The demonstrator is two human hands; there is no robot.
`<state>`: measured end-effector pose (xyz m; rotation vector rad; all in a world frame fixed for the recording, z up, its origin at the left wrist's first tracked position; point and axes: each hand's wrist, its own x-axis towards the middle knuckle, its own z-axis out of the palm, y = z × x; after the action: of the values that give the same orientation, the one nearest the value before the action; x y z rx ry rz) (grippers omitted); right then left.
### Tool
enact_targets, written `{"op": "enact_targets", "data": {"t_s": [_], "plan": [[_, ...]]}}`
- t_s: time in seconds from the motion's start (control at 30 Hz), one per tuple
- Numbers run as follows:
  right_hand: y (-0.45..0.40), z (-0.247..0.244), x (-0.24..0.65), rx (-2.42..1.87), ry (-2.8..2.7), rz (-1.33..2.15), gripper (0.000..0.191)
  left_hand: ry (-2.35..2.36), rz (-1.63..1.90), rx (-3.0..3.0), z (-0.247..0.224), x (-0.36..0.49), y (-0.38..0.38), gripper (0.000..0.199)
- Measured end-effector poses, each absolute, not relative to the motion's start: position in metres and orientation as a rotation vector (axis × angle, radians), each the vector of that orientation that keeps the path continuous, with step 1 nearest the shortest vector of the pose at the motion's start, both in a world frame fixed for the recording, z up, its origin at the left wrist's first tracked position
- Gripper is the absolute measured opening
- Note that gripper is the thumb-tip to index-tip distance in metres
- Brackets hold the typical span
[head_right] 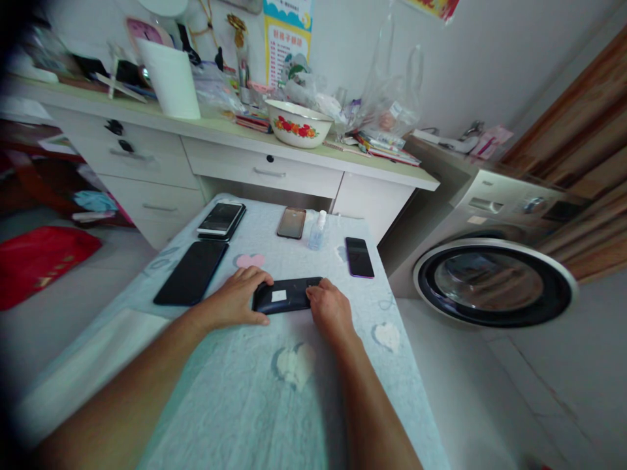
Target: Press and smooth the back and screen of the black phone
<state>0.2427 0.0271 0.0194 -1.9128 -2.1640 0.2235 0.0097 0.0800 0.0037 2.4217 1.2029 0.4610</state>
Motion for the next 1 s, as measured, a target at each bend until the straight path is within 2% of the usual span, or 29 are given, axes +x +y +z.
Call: {"op": "enact_targets", "data": {"t_s": [0.77, 1.0], "plan": [[0.036, 0.015, 0.277, -2.028, -1.980, 0.232, 0.024, 1.240, 0.446, 2.472, 0.010, 0.011, 0.080, 0.057], [0.037, 0.009, 0.283, -1.868, -1.794, 0.347, 0.022, 1.247, 0.465, 2.477, 0.013, 0.011, 0.079, 0.049]]}}
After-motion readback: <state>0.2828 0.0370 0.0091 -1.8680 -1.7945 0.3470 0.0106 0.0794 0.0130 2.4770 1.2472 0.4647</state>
